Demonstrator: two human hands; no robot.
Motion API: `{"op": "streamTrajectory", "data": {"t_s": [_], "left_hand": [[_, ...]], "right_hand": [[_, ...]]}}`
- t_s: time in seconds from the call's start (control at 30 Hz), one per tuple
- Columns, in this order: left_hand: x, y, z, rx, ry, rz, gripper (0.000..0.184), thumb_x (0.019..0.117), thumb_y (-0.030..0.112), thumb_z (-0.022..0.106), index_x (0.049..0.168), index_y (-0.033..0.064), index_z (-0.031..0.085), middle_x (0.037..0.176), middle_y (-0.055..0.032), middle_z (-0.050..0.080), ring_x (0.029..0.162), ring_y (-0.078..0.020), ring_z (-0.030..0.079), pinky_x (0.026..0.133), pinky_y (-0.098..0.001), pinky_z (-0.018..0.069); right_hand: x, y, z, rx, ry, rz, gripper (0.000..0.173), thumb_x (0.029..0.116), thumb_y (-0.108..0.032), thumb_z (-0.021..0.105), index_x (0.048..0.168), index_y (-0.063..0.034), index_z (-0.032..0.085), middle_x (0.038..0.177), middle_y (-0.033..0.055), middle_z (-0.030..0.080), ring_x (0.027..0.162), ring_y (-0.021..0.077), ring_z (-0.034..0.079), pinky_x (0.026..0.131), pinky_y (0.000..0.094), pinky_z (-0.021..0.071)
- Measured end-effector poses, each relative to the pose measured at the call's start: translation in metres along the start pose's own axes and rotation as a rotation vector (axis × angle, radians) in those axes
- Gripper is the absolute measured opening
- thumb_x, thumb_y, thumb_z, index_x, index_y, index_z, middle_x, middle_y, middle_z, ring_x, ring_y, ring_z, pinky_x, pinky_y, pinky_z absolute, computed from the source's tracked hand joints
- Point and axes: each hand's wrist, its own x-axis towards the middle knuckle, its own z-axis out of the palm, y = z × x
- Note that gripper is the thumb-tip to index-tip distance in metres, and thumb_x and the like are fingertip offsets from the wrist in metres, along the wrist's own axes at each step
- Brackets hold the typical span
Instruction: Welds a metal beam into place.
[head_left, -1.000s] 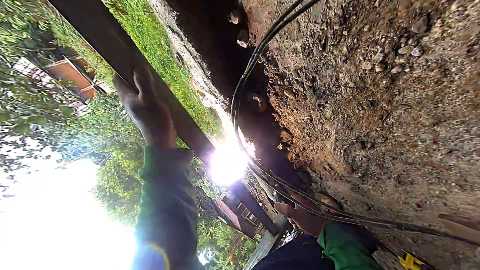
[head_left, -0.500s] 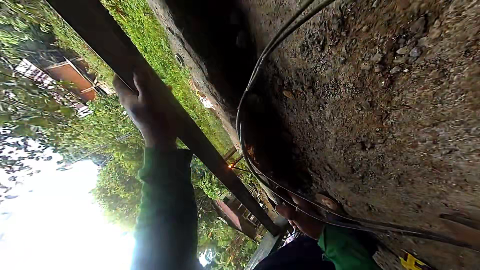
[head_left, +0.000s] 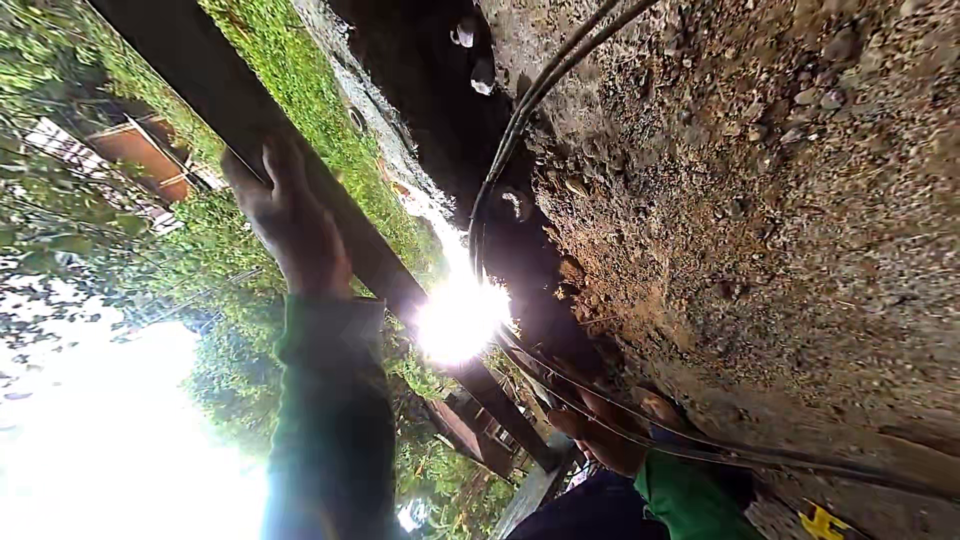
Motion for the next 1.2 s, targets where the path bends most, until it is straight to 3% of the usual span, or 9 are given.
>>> {"op": "streamTrajectory", "data": {"t_s": [0.13,0.23,0.33,0.53,1.2], "left_hand": [[-0.003,0.006,0.002,0.000,-0.006,-0.022,0.061,0.1051,0.046,0.055,0.150,0.0088,0.036,0.118,-0.0075,0.066,0.093,-0.0197,0.072,0.080,-0.0403,0.0646],[-0.004,0.007,0.002,0.025,0.003,-0.025,0.062,0.1049,0.045,0.054,0.150,0.0073,0.035,0.121,-0.0080,0.065,0.096,-0.0189,0.072,0.082,-0.0400,0.0646],[-0.004,0.007,0.003,0.034,0.009,-0.017,0.061,0.1061,0.045,0.053,0.151,0.0069,0.035,0.123,-0.0079,0.064,0.097,-0.0181,0.072,0.081,-0.0388,0.0648],[-0.005,0.009,0.004,0.019,0.007,-0.014,0.058,0.1065,0.043,0.053,0.150,0.0078,0.037,0.121,-0.0072,0.064,0.094,-0.0182,0.072,0.079,-0.0385,0.0647],[-0.005,0.007,0.003,0.021,0.005,0.008,0.056,0.1055,0.044,0.055,0.145,0.0067,0.041,0.118,-0.0059,0.065,0.096,-0.0168,0.071,0.082,-0.0378,0.0641]], "right_hand": [[0.001,0.000,0.000,-0.028,-0.011,0.006,0.089,0.0894,-0.060,0.069,0.159,-0.0152,0.035,0.090,0.0055,0.067,0.056,0.0128,0.058,0.055,0.0349,0.0554],[0.001,0.008,0.004,0.047,0.047,-0.002,0.090,0.0868,-0.061,0.071,0.157,-0.0163,0.037,0.083,0.0035,0.067,0.054,0.0126,0.058,0.052,0.0333,0.0555],[0.000,0.006,0.004,0.158,0.063,-0.011,0.088,0.0903,-0.049,0.073,0.159,-0.0129,0.032,0.080,0.0025,0.064,0.050,0.0094,0.054,0.048,0.0292,0.0532],[-0.001,-0.001,-0.002,0.151,-0.016,0.093,0.084,0.0916,-0.046,0.071,0.158,-0.0134,0.032,0.076,0.0021,0.061,0.050,0.0105,0.054,0.050,0.0294,0.0531],[0.006,0.014,0.002,0.161,-0.082,0.020,0.082,0.0923,-0.055,0.068,0.155,-0.0125,0.035,0.074,0.0007,0.059,0.048,0.0115,0.054,0.046,0.0303,0.0528]]}}
